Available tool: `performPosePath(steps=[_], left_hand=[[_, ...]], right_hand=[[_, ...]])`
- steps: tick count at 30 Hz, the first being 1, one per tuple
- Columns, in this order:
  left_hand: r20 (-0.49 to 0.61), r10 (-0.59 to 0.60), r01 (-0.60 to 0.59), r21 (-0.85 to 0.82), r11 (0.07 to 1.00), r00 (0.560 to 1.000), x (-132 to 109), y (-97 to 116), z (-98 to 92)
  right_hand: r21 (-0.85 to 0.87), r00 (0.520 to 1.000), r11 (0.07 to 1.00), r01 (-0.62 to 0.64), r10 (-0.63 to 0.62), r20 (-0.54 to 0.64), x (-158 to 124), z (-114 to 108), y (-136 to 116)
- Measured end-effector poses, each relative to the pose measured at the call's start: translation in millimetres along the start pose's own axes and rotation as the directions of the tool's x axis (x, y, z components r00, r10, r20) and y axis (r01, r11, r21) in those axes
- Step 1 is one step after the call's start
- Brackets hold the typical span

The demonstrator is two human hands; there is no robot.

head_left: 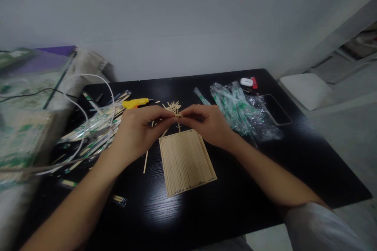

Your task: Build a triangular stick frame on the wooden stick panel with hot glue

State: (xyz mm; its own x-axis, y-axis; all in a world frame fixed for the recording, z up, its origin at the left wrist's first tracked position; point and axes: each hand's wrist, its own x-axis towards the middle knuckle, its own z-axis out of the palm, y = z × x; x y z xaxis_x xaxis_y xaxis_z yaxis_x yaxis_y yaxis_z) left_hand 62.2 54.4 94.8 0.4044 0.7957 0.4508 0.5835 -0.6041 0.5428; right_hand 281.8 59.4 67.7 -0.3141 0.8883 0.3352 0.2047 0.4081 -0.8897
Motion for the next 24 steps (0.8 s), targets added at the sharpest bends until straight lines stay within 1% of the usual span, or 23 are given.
performPosePath(steps=[3, 7, 18, 24], left_hand=[[0.004, -0.010, 0.010, 0.000, 1.000, 1.000, -0.1, -0.2, 0.1], [0.002, -0.008, 0.008, -0.007, 1.000, 1.000, 0.0, 0.3, 0.7], [0.000, -0.004, 0.004, -0.009, 1.000, 1.000, 1.0, 2.1, -0.6], [-0.003, 0.006, -0.006, -0.013, 1.000, 1.000, 1.9, 3.1, -0.3]], right_hand=[[-0.007, 1.000, 1.000, 0.007, -0.007, 0.000, 0.3, 0.1, -1.3], [-0.027, 1.000, 1.000, -0.015, 0.015, -0.004, -0.5, 0.1, -0.6], [-0.002, 1.000, 1.000, -0.003, 0.003, -0.010, -0.6, 0.5, 0.1], [-0.008, 1.000, 1.000, -0.024, 0.024, -0.005, -1.1, -0.2, 0.9]])
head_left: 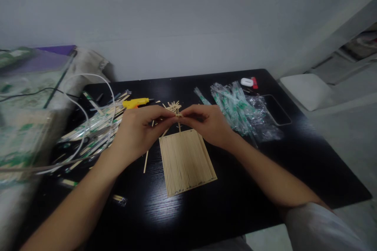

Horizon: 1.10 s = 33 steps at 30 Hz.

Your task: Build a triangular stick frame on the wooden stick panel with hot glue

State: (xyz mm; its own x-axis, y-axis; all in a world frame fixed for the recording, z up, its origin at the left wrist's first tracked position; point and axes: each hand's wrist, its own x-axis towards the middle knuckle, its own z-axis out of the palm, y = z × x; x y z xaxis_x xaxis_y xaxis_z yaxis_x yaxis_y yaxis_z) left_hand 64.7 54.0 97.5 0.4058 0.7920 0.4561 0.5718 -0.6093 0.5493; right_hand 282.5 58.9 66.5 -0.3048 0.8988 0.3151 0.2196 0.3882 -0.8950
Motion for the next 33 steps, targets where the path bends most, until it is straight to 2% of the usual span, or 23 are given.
performPosePath(steps=[33], left_hand=[[-0.003, -0.021, 0.021, -0.007, 1.000, 1.000, -0.5, -0.5, 0.8]], right_hand=[[0.020, 1.000, 1.000, 0.019, -0.019, 0.010, 0.0, 0.1, 1.2]])
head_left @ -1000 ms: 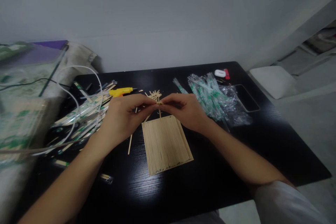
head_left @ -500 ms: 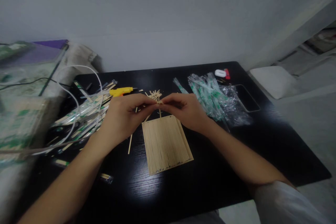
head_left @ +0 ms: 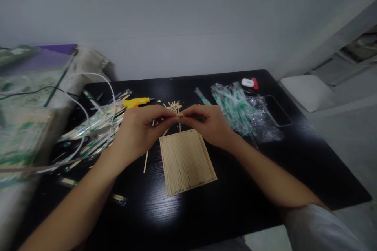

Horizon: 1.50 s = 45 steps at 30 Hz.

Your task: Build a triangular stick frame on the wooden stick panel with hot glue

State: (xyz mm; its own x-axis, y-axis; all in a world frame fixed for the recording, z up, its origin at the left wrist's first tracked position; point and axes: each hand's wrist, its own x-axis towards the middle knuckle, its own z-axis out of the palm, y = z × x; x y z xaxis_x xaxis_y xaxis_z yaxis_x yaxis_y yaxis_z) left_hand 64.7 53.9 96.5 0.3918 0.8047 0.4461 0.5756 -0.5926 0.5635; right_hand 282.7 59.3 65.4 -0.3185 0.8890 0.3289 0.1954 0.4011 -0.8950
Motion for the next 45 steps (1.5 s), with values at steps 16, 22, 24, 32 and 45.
performPosePath(steps=[16, 22, 24, 32, 45], left_hand=[[0.007, -0.014, 0.014, 0.002, 1.000, 1.000, -0.3, -0.4, -0.2], [0.005, -0.011, 0.011, -0.001, 1.000, 1.000, -0.3, -0.9, 0.1], [0.006, -0.008, 0.008, -0.008, 1.000, 1.000, 0.0, -0.2, 0.1], [-0.003, -0.002, 0.002, -0.007, 1.000, 1.000, 0.3, 0.5, -0.6], [0.094, -0.034, 0.035, -0.003, 0.999, 0.995, 1.2, 0.8, -4.2]], right_hand=[[-0.013, 1.000, 1.000, -0.021, 0.021, -0.007, -0.4, 0.2, 0.2], [0.001, 1.000, 1.000, -0.012, 0.012, -0.013, -0.4, 1.0, -0.1], [0.001, 1.000, 1.000, -0.015, 0.015, -0.015, -0.2, 1.0, -1.2], [0.005, 1.000, 1.000, -0.018, 0.018, 0.007, -0.2, -0.2, -0.2], [-0.076, 0.998, 0.997, -0.003, 0.007, 0.055, 1.2, -2.8, -3.8]])
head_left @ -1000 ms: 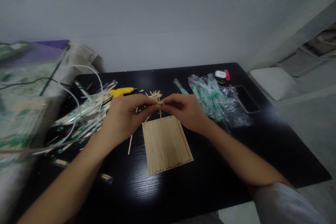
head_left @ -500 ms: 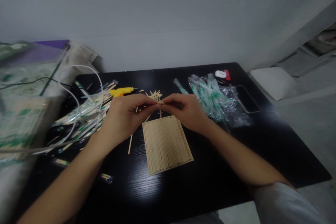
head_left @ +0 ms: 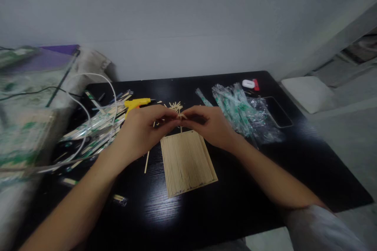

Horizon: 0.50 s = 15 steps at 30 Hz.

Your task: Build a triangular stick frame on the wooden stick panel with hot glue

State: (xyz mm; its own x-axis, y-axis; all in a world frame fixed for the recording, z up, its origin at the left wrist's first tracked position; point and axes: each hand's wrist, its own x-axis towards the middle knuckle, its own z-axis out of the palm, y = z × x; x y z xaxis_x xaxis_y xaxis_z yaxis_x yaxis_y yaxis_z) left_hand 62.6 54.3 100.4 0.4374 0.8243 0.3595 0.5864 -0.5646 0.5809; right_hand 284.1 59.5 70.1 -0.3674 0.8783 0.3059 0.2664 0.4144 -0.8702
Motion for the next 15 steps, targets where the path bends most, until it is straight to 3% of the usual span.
performPosePath(steps=[9, 15], left_hand=[[0.038, -0.051, 0.051, 0.018, 0.999, 0.998, 1, 2, -9.7], [-0.074, -0.086, 0.091, 0.063, 0.994, 0.993, -5, -2, -26.6]], right_hand=[[0.006, 1.000, 1.000, -0.024, 0.024, -0.001, 0, -3, -8], [-0.028, 1.000, 0.999, 0.024, -0.024, -0.013, -1, -9, -9]])
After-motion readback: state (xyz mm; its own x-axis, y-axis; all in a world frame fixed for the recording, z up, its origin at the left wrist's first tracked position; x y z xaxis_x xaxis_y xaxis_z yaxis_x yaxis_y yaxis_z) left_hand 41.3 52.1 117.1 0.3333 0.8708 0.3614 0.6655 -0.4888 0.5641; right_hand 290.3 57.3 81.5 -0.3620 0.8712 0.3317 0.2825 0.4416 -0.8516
